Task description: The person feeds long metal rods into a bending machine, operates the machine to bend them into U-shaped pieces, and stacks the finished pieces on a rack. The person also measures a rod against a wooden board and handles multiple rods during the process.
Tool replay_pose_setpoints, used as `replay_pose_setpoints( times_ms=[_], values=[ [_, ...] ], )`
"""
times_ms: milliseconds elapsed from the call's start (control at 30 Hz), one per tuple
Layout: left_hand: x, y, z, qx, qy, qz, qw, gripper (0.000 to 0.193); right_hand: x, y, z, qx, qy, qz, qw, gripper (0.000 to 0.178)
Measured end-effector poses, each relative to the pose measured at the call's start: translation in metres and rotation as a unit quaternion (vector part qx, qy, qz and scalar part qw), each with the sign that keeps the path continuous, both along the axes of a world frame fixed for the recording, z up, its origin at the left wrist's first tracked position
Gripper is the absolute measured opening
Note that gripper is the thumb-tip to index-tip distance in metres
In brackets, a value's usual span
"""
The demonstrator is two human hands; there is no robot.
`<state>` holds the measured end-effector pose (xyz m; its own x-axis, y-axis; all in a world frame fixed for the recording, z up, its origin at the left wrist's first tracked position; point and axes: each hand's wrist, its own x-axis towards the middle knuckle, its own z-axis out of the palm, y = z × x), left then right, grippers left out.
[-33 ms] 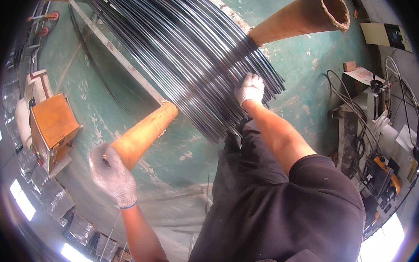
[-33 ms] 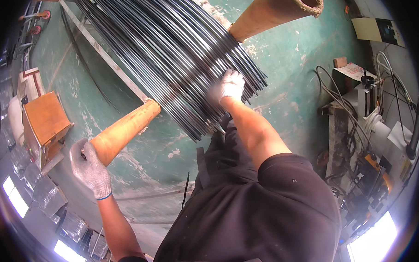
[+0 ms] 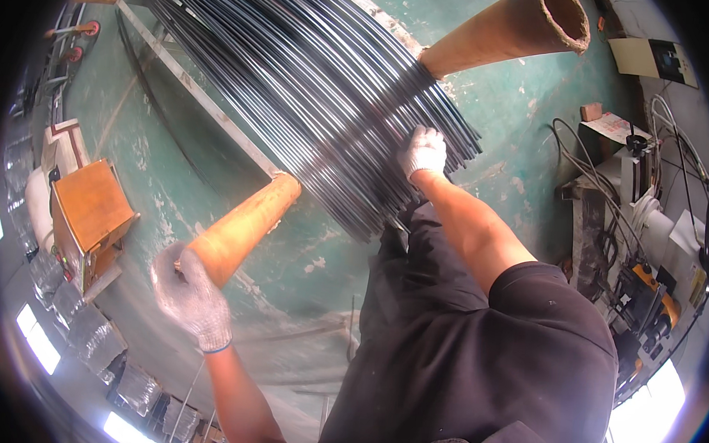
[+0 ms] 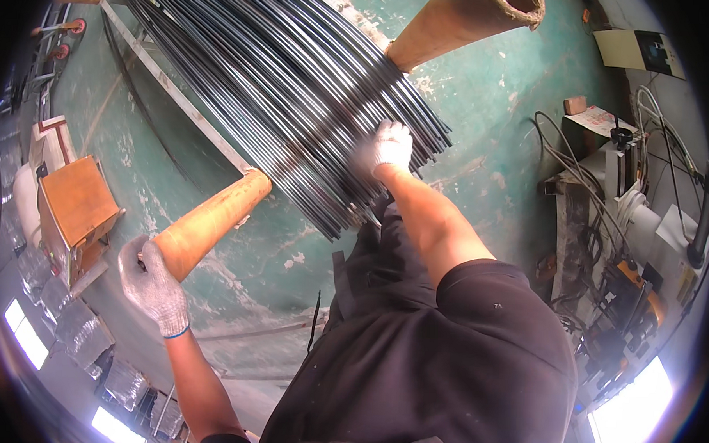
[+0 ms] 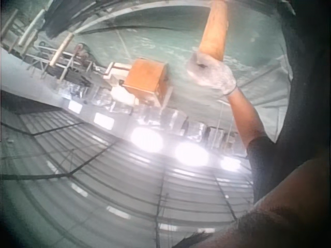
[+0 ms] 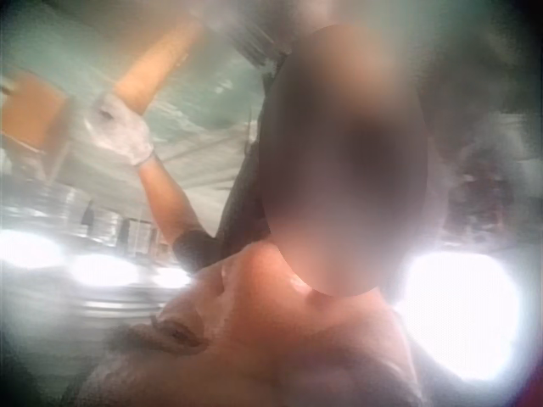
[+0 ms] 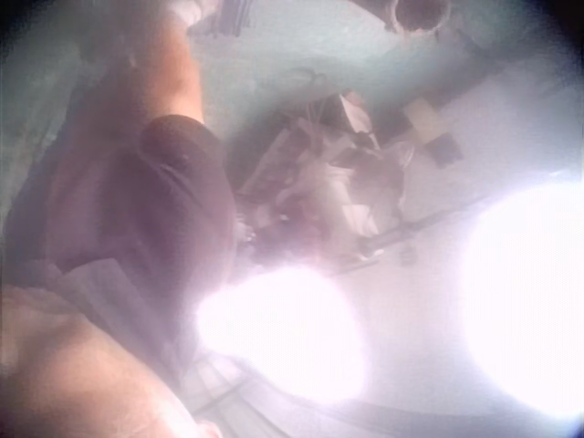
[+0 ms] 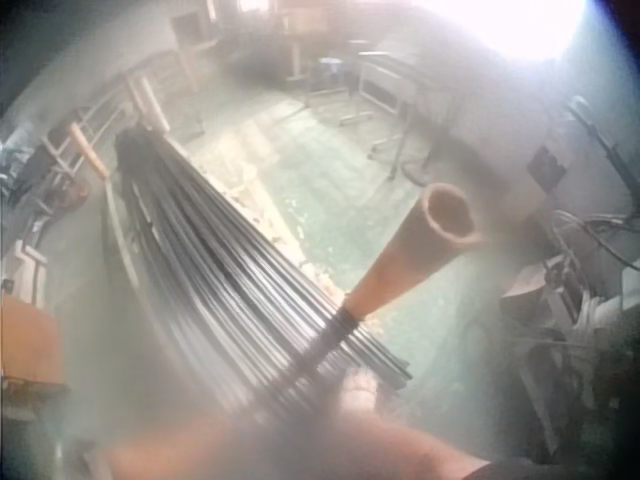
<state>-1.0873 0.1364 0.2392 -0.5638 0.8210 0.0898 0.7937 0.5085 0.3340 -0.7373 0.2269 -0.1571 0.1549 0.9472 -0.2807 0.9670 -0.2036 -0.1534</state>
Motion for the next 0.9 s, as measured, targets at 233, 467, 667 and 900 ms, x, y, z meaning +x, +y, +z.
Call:
replay_pose_setpoints(
  times_ms=[233, 467, 667, 900],
  values=[
    [-0.003, -0.001, -0.004, 0.018, -0.007, -0.023, 1.0, 0.026, -0.004, 0.028, 0.056, -0.172, 0.063, 0.027, 0.983, 0.035],
    [-0.012, -0.01, -0.016, 0.041, 0.027, -0.023, 0.999, 0.027, 0.003, 0.023, 0.047, -0.138, 0.071, 0.098, 0.983, 0.021],
    [-0.002, -0.004, -0.01, 0.05, 0.038, -0.027, 0.998, 0.021, 0.001, 0.028, 0.045, -0.224, 0.056, 0.089, 0.969, 0.025],
    [-0.004, -0.004, -0.015, 0.056, 0.027, 0.01, 0.998, 0.014, 0.008, 0.03, 0.041, -0.244, 0.093, 0.069, 0.963, 0.028]
  ],
)
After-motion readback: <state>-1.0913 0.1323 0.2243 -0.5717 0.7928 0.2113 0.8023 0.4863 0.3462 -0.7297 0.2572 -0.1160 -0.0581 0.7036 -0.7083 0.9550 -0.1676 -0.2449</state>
